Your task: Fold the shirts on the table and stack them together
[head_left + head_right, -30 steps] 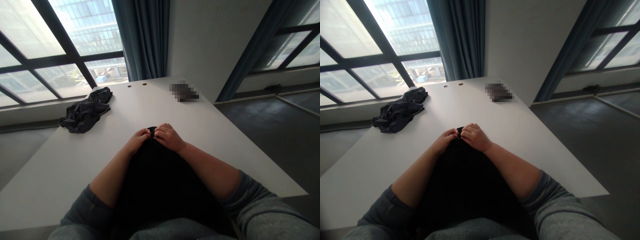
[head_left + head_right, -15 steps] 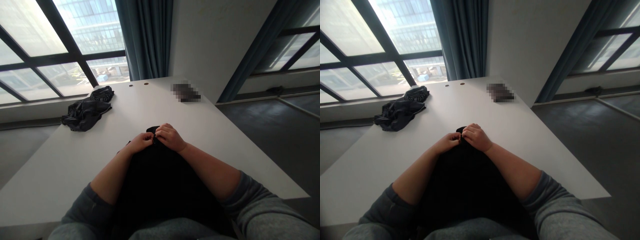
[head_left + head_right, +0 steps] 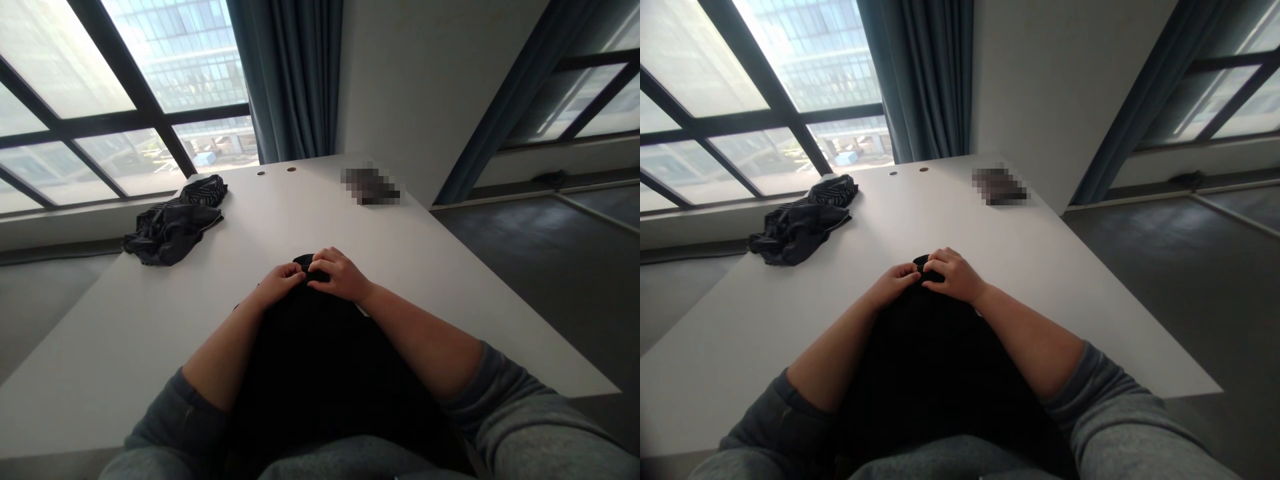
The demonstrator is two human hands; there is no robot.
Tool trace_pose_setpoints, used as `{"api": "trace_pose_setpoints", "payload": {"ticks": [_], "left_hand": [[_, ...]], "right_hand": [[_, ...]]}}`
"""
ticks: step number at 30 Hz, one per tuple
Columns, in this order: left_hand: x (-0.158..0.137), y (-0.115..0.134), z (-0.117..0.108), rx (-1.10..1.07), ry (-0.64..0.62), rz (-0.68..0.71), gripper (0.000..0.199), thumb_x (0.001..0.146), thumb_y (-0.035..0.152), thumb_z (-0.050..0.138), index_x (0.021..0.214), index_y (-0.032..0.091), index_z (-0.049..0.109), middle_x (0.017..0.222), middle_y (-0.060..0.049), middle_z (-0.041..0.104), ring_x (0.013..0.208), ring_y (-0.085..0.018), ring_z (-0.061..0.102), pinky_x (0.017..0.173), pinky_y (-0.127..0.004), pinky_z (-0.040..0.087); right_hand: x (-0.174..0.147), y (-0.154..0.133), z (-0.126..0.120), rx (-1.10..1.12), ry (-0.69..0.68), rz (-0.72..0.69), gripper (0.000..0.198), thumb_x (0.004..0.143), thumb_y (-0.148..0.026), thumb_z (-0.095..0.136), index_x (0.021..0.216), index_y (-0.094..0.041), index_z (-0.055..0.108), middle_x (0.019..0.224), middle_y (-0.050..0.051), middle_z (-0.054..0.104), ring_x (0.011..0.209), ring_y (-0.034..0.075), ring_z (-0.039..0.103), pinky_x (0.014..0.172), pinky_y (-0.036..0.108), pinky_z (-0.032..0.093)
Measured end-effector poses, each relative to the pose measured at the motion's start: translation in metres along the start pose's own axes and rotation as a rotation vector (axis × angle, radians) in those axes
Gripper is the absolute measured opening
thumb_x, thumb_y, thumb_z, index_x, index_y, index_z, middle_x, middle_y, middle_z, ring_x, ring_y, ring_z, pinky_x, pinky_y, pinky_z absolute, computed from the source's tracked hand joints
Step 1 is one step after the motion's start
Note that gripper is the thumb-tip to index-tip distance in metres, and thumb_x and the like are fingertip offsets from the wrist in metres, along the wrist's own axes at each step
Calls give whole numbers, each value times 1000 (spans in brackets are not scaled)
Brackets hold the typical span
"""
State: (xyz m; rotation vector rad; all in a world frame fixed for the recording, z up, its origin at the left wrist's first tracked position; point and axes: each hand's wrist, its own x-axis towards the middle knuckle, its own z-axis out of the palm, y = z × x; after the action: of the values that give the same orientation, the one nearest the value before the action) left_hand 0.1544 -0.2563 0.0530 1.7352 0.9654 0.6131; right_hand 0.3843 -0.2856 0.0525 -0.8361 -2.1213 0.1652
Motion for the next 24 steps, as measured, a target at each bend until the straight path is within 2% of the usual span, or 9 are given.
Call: {"api": "trace_pose_setpoints", "payload": {"ticks": [5,8,11,13,16,19,22,24], "left_hand": [[-2,3,0,71,-20,86,29,89,48,66,87,19,62,80,1,63,72,-15,57,68,-27,45],[-3,6,0,237,51,158,22,92,43,64,90,20,65,87,-2,69,81,-19,62,78,-33,51],[-2,5,-1,375,53,312,20,96,35,56,101,22,71,106,-6,75,102,-24,67,99,-41,53],[0,0,-2,414,47,369,28,97,27,49,110,24,74,127,-7,72,123,-25,64,115,-46,46],[3,-11,-5,487,132,297,39,90,20,49,118,24,76,157,-7,54,147,-29,47,127,-52,34],[5,-19,-9,456,153,201,50,90,21,47,132,26,73,167,-5,41,153,-30,41,128,-51,33],[8,-22,-12,431,165,146,53,95,20,37,135,27,72,160,-6,52,148,-27,47,126,-50,36],[9,-24,-12,543,205,123,51,94,18,41,130,30,74,153,-6,59,146,-29,49,123,-56,36]], "right_hand": [[-3,8,2,55,-23,71,37,88,-40,81,119,-25,67,112,9,72,104,28,65,95,45,53],[-4,17,-1,66,-64,101,41,86,-40,83,121,-24,68,110,9,73,105,28,65,97,46,53],[-5,29,-11,78,-143,76,35,83,-37,84,114,-25,73,112,8,73,110,28,65,101,47,52],[-9,40,-21,70,-187,70,34,82,-32,85,114,-26,75,122,9,70,118,28,64,107,48,51],[-17,57,-35,16,-244,124,38,79,-24,85,116,-28,76,137,10,63,130,30,59,113,50,47],[-23,70,-43,-27,-307,183,34,81,-20,80,114,-28,78,137,12,64,133,31,58,116,54,45],[-26,75,-44,-1,-330,180,33,82,-15,75,113,-26,78,133,11,68,133,31,58,117,55,44],[-26,75,-41,32,-342,166,42,78,-8,71,115,-27,78,136,10,68,137,31,56,118,54,44]]}}
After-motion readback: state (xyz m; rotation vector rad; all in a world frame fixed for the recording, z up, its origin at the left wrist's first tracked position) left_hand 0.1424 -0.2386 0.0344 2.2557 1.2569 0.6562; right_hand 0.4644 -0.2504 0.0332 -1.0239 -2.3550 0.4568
